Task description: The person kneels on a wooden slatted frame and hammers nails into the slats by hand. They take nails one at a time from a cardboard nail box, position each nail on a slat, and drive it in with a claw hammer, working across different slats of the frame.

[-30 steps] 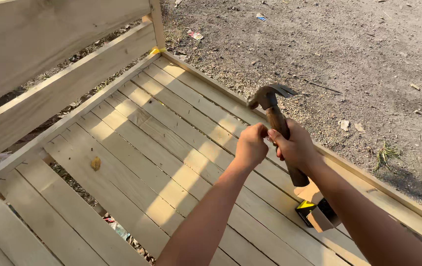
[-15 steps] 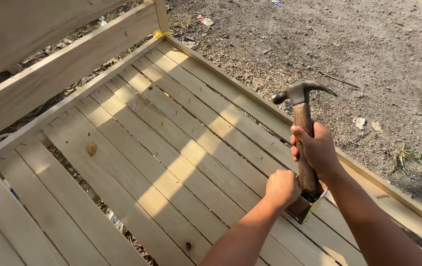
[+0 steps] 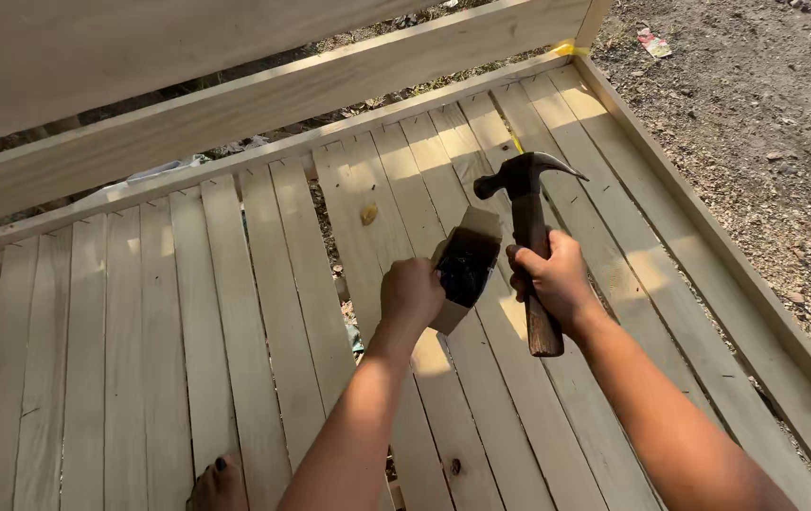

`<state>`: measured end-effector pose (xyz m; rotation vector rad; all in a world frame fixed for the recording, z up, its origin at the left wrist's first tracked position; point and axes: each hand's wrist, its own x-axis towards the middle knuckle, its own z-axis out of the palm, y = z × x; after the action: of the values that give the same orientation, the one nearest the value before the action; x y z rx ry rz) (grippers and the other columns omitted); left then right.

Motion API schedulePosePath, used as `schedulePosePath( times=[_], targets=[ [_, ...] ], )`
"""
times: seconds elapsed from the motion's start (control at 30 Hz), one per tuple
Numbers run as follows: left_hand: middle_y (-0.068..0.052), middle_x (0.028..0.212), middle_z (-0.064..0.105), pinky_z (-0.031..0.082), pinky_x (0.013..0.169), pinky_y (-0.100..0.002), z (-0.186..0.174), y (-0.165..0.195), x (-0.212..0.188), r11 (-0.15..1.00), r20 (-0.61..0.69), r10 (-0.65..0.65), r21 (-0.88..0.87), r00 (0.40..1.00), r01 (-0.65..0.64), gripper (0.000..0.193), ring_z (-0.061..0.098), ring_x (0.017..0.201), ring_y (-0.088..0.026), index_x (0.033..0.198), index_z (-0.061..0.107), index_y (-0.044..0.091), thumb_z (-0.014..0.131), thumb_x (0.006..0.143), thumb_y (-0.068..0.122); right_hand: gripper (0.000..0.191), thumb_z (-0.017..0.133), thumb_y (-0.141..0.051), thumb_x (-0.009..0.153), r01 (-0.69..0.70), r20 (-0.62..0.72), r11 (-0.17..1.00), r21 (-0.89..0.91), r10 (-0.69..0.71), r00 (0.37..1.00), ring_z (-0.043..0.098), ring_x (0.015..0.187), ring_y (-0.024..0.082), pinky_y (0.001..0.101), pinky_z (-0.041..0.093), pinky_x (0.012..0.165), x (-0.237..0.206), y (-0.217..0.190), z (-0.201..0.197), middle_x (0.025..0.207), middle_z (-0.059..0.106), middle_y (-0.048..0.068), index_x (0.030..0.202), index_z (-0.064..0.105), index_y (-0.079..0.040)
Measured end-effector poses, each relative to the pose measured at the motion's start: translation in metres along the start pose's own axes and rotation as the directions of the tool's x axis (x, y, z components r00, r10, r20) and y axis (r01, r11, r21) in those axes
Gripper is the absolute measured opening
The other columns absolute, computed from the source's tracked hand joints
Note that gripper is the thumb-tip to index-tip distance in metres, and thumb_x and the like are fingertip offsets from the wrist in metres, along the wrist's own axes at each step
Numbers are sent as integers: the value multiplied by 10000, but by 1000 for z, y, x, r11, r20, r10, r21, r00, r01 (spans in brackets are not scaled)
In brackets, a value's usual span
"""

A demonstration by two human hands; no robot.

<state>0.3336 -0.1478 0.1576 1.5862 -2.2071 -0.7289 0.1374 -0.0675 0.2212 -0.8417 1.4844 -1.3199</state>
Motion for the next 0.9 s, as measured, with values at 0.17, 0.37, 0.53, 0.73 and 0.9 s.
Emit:
schedulePosePath(
  times=[0.17,0.37,0.53,0.73,0.9],
  targets=[
    [-164,850,729,567,792,-462,-65,-75,-12,995,150,22,94,989,-36,124,721,840,-367,915,801,86,708,841,122,176,676,-116,882,-34,154,996,77,22,988,537,504,139,330,466,445,29,6,80,711,554,49,910,529,-24],
    [-107,898,749,571,761,-437,-70,-67,-46,981,-171,186,80,968,-174,238,717,886,-336,899,769,58,823,667,59,174,668,-115,892,-56,270,998,42,43,962,557,505,140,331,479,451,28,4,123,708,567,52,914,525,-18],
    [-95,905,760,601,737,-400,-11,-48,-31,959,300,-6,272,954,-79,91,751,860,-287,878,778,88,764,789,74,168,656,-84,883,-25,226,998,-62,39,973,554,516,144,339,484,457,12,-7,102,713,565,40,931,510,-17],
    [-106,960,777,622,673,-366,43,-81,-7,859,385,-16,477,923,-184,124,771,886,-256,924,796,105,684,876,86,119,618,-101,890,11,181,984,-176,21,983,556,550,122,314,484,489,-16,-16,38,741,587,23,950,537,-37],
    [-86,974,777,622,643,-385,46,-79,-1,842,396,-29,504,918,-191,139,765,893,-242,955,803,136,679,899,106,212,696,-164,913,-13,71,985,-171,26,997,560,549,123,319,487,488,-32,-16,24,738,563,37,967,539,-32]
  ],
)
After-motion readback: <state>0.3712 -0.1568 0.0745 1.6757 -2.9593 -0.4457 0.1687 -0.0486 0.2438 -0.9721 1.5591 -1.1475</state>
